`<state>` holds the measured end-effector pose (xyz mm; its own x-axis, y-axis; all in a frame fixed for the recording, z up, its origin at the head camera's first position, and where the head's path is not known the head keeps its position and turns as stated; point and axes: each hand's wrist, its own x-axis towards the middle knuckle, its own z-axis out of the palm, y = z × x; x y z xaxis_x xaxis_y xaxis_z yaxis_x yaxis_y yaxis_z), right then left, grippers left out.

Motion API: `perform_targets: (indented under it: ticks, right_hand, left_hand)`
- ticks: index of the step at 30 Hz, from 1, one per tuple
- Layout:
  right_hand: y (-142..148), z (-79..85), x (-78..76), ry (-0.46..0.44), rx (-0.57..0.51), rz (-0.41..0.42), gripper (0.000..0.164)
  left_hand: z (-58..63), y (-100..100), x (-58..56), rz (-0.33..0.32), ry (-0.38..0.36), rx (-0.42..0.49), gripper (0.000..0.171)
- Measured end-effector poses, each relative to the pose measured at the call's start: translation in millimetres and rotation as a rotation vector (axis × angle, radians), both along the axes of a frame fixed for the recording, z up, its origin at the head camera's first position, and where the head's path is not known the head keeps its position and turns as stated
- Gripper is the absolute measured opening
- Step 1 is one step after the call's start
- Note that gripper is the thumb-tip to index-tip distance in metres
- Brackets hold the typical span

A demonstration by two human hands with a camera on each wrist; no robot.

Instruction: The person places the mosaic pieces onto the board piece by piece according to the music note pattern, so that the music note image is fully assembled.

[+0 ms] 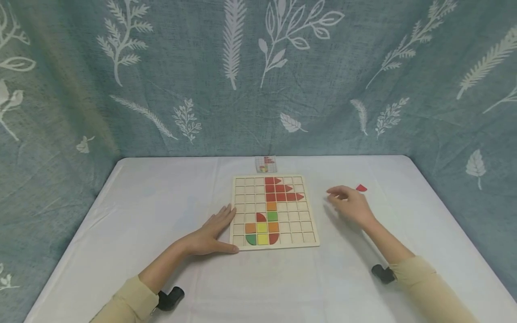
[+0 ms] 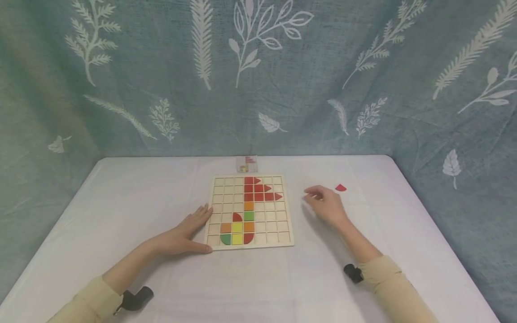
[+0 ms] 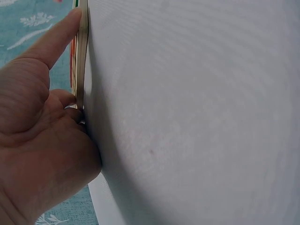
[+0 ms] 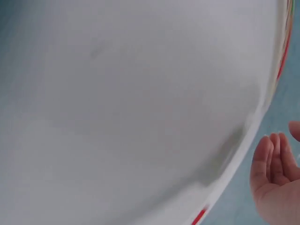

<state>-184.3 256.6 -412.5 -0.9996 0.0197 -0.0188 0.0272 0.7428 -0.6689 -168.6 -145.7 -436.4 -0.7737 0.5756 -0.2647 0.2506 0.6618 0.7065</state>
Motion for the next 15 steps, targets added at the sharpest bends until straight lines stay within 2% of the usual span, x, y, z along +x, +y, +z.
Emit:
perform_targets:
  ticks: [7,12,15]
  right_hand:
    - [56,3.2,-3.4,-0.057,0.041,-0.111,0.040]
    - [72,3.3,-9.0,-0.113,0.053,-0.137,0.046]
    - [75,2.3,-10.4,-0.114,0.069,-0.129,0.047]
  left_hand:
    - [2.2,0,0.1,0.017,-0.007,-0.007,0.108]
    - [4.3,0,1.5,0.018,-0.012,0.002,0.108]
    - [5.8,0,2.5,0.014,-0.022,0.011,0.107]
